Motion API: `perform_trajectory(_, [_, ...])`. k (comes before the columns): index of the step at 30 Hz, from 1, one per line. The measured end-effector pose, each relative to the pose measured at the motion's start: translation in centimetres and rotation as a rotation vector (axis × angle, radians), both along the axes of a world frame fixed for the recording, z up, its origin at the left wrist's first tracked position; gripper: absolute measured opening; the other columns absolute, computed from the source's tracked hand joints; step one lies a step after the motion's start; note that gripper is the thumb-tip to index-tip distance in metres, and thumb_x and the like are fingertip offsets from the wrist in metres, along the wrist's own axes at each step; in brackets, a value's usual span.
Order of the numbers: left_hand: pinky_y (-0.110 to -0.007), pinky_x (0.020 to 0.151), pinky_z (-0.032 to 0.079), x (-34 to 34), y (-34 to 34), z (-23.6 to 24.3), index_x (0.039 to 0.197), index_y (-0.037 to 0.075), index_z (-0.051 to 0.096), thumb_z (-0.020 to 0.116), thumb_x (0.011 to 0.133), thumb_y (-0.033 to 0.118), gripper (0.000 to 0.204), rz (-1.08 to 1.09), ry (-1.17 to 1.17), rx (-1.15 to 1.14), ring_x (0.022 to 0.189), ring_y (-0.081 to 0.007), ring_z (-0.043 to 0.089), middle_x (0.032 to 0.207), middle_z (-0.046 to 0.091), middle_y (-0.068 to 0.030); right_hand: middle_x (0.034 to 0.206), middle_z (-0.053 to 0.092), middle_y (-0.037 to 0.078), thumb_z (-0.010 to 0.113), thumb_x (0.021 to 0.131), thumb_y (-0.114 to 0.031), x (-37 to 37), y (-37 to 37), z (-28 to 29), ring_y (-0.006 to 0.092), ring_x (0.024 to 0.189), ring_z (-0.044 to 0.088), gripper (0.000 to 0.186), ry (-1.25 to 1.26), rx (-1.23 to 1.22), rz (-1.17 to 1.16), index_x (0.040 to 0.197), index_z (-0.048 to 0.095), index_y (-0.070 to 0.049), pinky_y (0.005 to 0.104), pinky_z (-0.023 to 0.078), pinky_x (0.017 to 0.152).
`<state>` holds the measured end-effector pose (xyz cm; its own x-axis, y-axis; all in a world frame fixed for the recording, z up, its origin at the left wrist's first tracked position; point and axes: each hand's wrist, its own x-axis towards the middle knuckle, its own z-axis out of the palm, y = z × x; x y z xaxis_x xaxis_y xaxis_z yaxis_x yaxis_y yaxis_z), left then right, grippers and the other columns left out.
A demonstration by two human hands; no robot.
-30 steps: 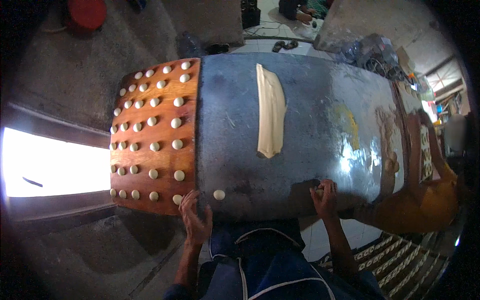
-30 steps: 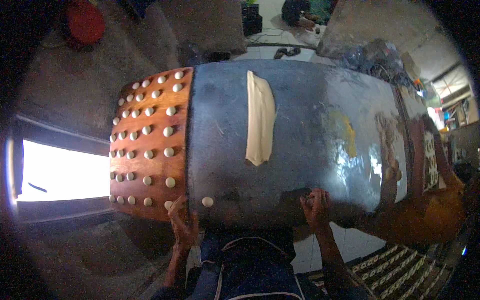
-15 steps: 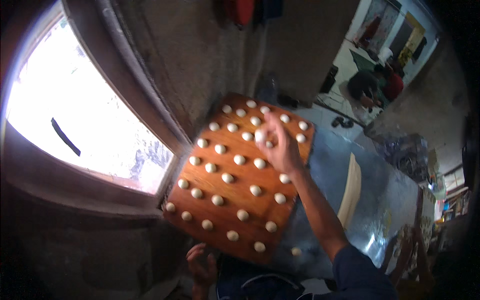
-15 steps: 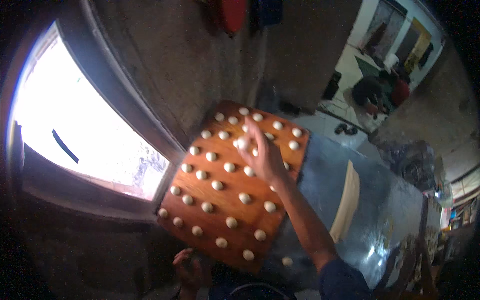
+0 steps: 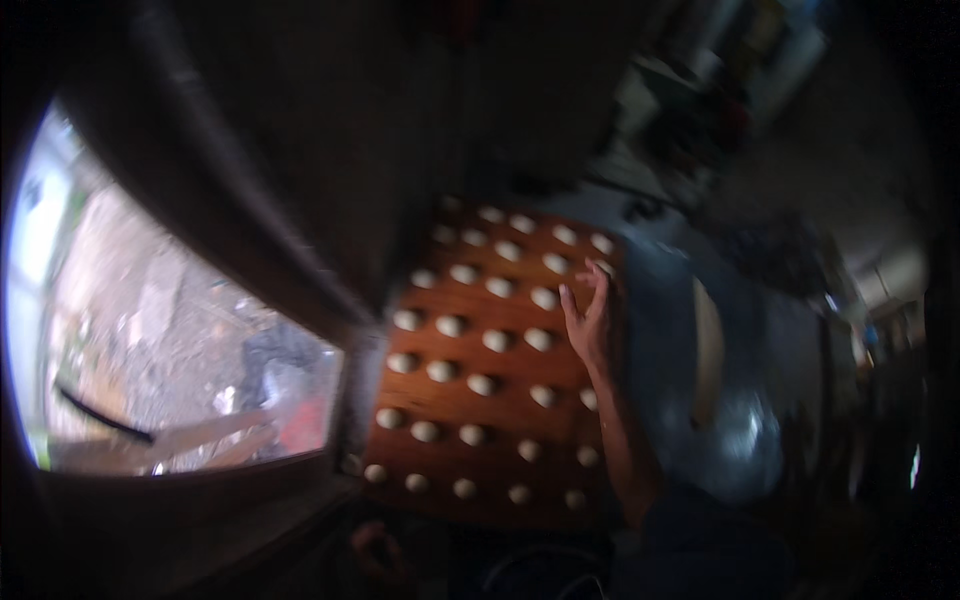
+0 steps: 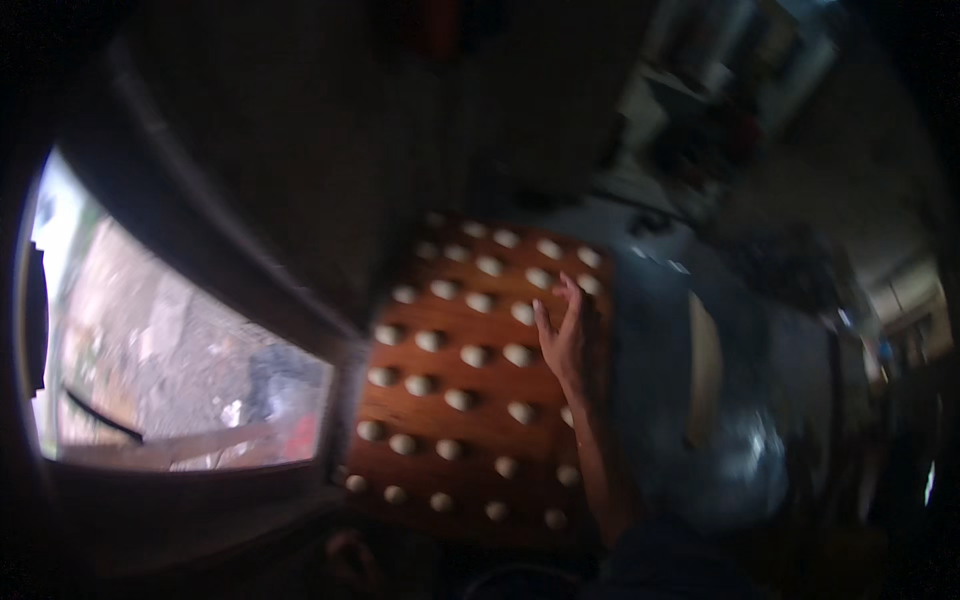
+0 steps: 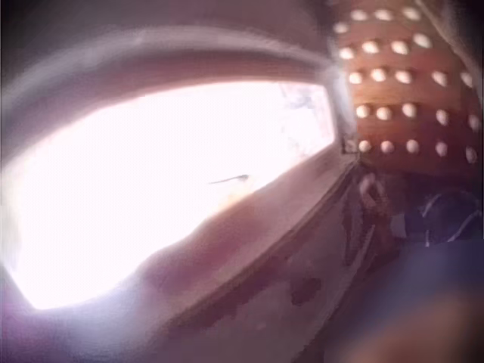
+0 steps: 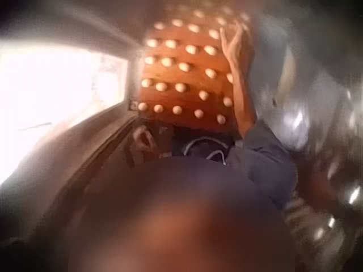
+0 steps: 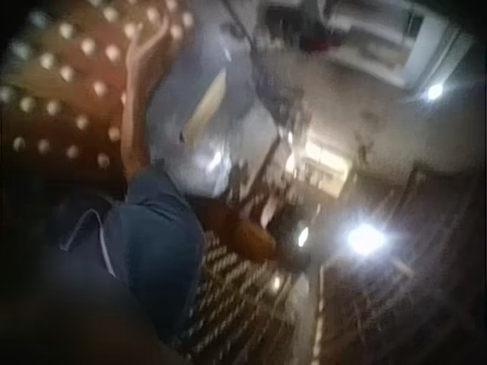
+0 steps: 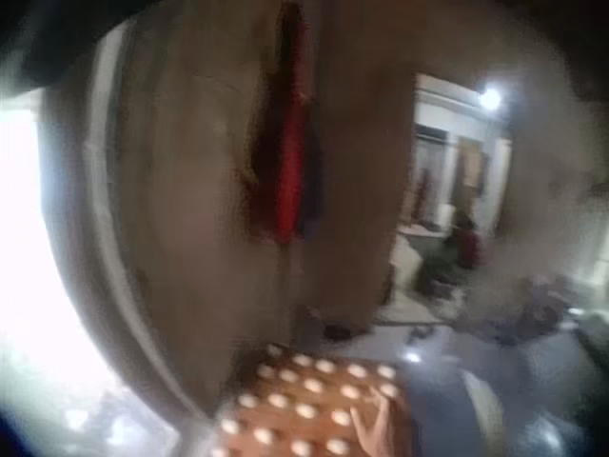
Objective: The person tears small pieces from a long strip of dough, rolls them into balls, and places them on a wooden board. Later, the person shapes the dough balls into rings and places them on a floured tray. Another person works alongside, also shaping dough.
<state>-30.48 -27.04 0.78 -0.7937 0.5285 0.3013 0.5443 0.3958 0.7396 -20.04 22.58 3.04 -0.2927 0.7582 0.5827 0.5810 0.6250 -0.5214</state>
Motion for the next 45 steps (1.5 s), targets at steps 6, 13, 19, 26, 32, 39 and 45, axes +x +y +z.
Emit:
perform_trajectory(6, [-0.049, 0.106, 0.041, -6.2, 11.6, 0.9, 0.130, -0.005, 0.055, 0.049, 0.105, 0.019, 0.036, -0.067, 0.026, -0.347, 0.122, -0.0421, 0.053, 0.126, 0.057, -0.0247, 0.110, 0.068, 0.016, 0.065, 0.097, -0.016, 20.4, -19.2, -2.0, 0.0340, 0.096, 0.067, 0.035, -0.087, -0.389, -0.198, 0.129, 0.059, -0.004, 0.0432, 0.051, 0.088])
perform_trajectory(13, [-0.050, 0.104, 0.041, -9.9, 10.6, -2.6, 0.129, -0.001, 0.060, 0.049, 0.105, 0.030, 0.041, -0.101, -0.062, -0.533, 0.121, -0.0423, 0.053, 0.121, 0.058, -0.0247, 0.125, 0.051, 0.030, 0.059, 0.096, -0.015, 15.0, -27.5, -1.5, 0.0463, 0.115, 0.052, 0.049, -0.002, -0.553, -0.359, 0.140, 0.045, 0.004, 0.0512, 0.046, 0.095])
perform_trajectory(19, [-0.050, 0.096, 0.044, -9.6, 11.9, -1.5, 0.115, -0.002, 0.064, 0.049, 0.102, 0.030, 0.037, 0.016, -0.124, -0.515, 0.109, -0.0414, 0.056, 0.112, 0.059, -0.0232, 0.126, 0.050, 0.035, 0.060, 0.097, -0.026, 16.8, -26.4, -3.6, 0.0504, 0.116, 0.050, 0.055, -0.151, -0.753, -0.432, 0.137, 0.045, 0.009, 0.0587, 0.042, 0.099])
perform_trajectory(26, [-0.054, 0.096, 0.044, -11.0, 11.6, -0.7, 0.117, -0.004, 0.064, 0.044, 0.102, 0.045, 0.055, 0.038, -0.191, -0.625, 0.107, -0.0462, 0.058, 0.115, 0.061, -0.0288, 0.121, 0.057, 0.030, 0.058, 0.100, -0.034, 17.8, -25.8, -2.8, 0.0457, 0.115, 0.056, 0.047, -0.038, -0.780, -0.464, 0.124, 0.056, 0.006, 0.0533, 0.046, 0.098])
perform_trajectory(32, [-0.042, 0.100, 0.047, -7.9, 11.4, 4.7, 0.139, 0.000, 0.048, 0.037, 0.103, 0.055, 0.066, -0.191, -1.040, 0.046, 0.113, -0.0300, 0.059, 0.129, 0.059, -0.0180, 0.104, 0.067, 0.016, 0.035, 0.108, -0.048, 23.0, -21.0, -2.2, 0.0288, 0.095, 0.066, 0.057, 0.446, -1.061, -0.193, 0.113, 0.063, 0.001, 0.0465, 0.049, 0.084])
perform_trajectory(39, [-0.038, 0.090, 0.051, -6.8, 10.0, -2.6, 0.121, -0.001, 0.054, 0.044, 0.101, 0.034, 0.042, -0.123, -0.965, 0.338, 0.100, -0.0249, 0.059, 0.110, 0.059, -0.0131, 0.109, 0.065, 0.024, 0.039, 0.108, -0.049, 24.6, -19.0, -0.8, 0.0327, 0.103, 0.064, 0.058, 0.317, -0.899, -0.274, 0.123, 0.061, 0.002, 0.0440, 0.048, 0.091])
perform_trajectory(45, [-0.038, 0.096, 0.047, 1.2, 4.6, -3.1, 0.119, -0.003, 0.061, 0.041, 0.101, 0.033, 0.045, -0.143, -0.354, 0.190, 0.109, -0.0225, 0.059, 0.111, 0.065, -0.0114, 0.120, 0.064, 0.016, 0.038, 0.108, -0.045, 30.3, -17.5, -1.1, 0.0276, 0.111, 0.059, 0.055, 0.442, -0.756, 0.015, 0.129, 0.059, 0.001, 0.0419, 0.046, 0.098])
